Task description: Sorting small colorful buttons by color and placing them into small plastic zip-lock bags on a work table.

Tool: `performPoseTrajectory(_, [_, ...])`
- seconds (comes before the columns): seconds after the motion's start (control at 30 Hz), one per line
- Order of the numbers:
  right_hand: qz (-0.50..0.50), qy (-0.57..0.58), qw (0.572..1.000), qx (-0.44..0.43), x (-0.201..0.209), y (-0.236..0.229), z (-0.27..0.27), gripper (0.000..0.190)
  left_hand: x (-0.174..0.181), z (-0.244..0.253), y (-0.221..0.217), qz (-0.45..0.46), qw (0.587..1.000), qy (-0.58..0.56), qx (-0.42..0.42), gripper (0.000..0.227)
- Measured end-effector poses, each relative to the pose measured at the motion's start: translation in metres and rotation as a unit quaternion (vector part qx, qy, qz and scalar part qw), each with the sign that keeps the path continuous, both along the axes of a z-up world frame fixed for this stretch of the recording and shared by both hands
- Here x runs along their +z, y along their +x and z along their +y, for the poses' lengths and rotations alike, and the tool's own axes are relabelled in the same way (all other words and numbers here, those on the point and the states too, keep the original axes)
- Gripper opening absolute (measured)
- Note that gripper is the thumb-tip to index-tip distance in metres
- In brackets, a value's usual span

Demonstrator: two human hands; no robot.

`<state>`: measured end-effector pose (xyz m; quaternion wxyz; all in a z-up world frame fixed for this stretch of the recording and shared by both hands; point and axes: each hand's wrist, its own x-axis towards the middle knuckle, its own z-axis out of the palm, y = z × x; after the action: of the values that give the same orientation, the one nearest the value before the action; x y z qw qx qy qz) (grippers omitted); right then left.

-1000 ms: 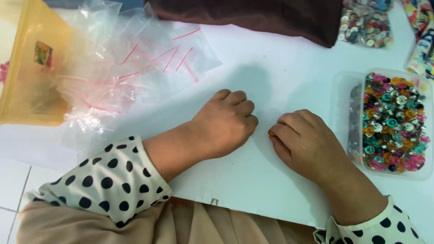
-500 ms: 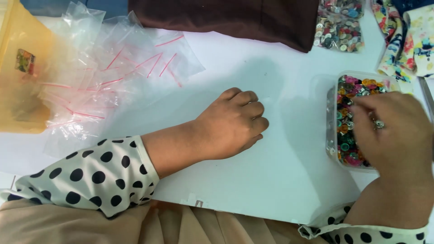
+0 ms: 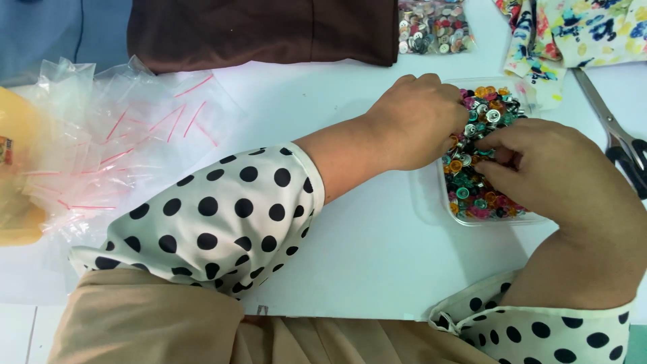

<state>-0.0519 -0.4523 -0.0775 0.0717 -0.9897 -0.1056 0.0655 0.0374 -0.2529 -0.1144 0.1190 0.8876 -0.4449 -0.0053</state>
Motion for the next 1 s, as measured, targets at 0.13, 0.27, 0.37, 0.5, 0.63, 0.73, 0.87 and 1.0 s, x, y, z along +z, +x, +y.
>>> performPoseTrajectory(0.13, [0.053,-0.027,0.997,-0.042,0.014,-0.002,0.015,0.016,0.009,-0.01,-0.002,0.008,0.998,0.066,0.011,0.013])
performPoseTrajectory(0.27, [0.051,-0.007,0.997,-0.05,0.012,-0.001,0.017,0.023,0.02,-0.02,-0.006,0.008,0.989,0.147,0.024,0.014])
performPoseTrajectory(0.37, [0.068,-0.008,0.996,-0.064,0.017,0.0,0.023,0.024,0.023,-0.025,-0.007,0.016,0.983,0.183,0.023,0.023])
performPoseTrajectory(0.5, [0.091,-0.006,0.992,-0.084,0.021,0.0,0.027,0.022,0.03,-0.025,-0.01,0.022,0.982,0.185,0.026,0.032])
performPoseTrajectory(0.63, [0.083,0.003,0.993,-0.081,0.023,-0.005,0.023,0.02,0.027,-0.018,-0.013,0.027,0.988,0.145,0.036,0.028])
performPoseTrajectory(0.73, [0.029,0.018,0.998,-0.043,0.013,-0.007,0.015,0.013,0.028,0.01,-0.021,0.01,0.998,0.04,0.048,0.021])
performPoseTrajectory(0.87, [-0.252,0.086,0.953,0.145,-0.001,-0.01,0.024,0.012,0.03,0.079,-0.039,-0.06,0.992,-0.099,0.047,0.008])
performPoseTrajectory(1.0, [-0.299,0.162,0.912,0.229,-0.005,-0.023,0.083,0.008,0.016,0.165,-0.069,-0.061,0.988,-0.127,0.067,0.019])
